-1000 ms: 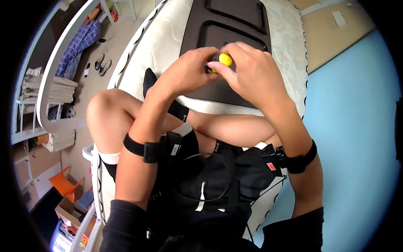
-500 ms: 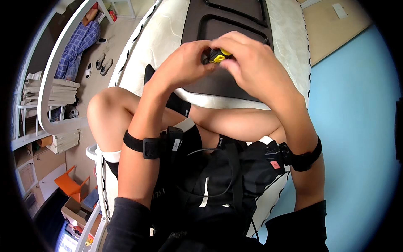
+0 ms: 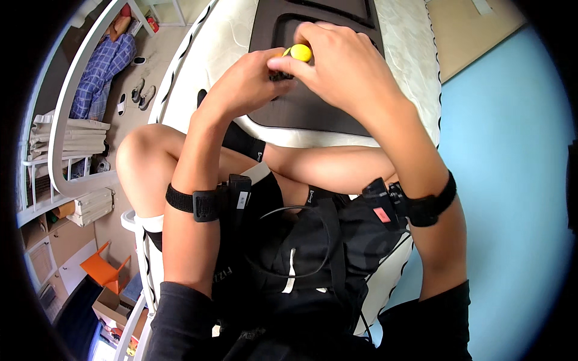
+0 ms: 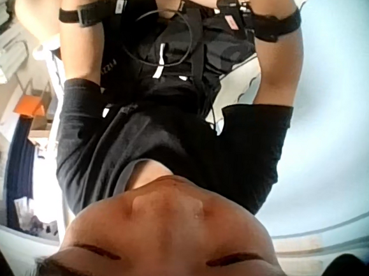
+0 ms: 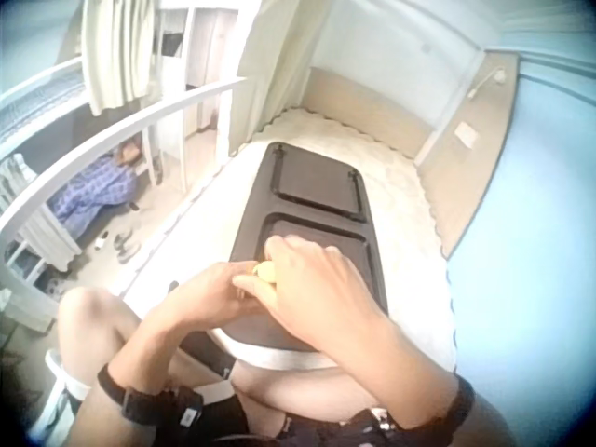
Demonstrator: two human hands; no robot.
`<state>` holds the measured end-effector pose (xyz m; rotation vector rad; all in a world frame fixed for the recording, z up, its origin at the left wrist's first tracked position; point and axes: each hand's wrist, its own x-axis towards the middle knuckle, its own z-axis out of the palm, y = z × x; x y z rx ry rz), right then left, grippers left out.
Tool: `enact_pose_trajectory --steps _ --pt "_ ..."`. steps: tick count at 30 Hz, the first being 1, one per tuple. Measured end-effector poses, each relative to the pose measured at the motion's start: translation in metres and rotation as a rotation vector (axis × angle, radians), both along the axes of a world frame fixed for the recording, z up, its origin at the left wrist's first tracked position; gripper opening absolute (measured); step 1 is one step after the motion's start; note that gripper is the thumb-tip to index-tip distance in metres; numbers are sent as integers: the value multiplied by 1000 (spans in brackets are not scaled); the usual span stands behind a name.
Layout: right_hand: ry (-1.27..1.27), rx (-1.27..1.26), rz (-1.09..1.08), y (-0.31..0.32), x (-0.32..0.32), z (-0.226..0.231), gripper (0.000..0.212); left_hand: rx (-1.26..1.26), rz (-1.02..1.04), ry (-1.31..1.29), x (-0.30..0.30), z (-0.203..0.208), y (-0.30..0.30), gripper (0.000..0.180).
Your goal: The person uses a screwdriver to secure screws and brackets onto the underside of a small folding table while sitting on a bed, then stands up and carries the table across the room.
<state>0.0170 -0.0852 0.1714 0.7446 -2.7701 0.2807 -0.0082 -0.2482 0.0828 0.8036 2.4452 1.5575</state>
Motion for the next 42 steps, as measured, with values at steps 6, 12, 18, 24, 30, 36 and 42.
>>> enact_pose_trajectory --steps 6,12,18,24,30,36,42 --pt "92 51 1 -2 -11 -7 45 -72 19 59 -6 -8 -1 36" --pt "-166 63 -232 -2 -2 8 37 -192 75 119 -12 -39 0 49" --pt "-84 -112 -163 11 -6 -6 36 -402 84 16 -22 -84 -5 58" --pt "-51 -261 -69 17 -5 -16 27 -431 87 -73 -30 -95 0 46" --pt "-113 -252 -49 26 -8 -12 20 -540 108 1 -31 -91 2 47" --pt "-79 -298 -90 30 -14 -19 20 -502 80 112 -39 -104 -6 48" --pt "-241 -347 -100 38 5 -5 20 -544 61 66 -40 -102 -7 47"
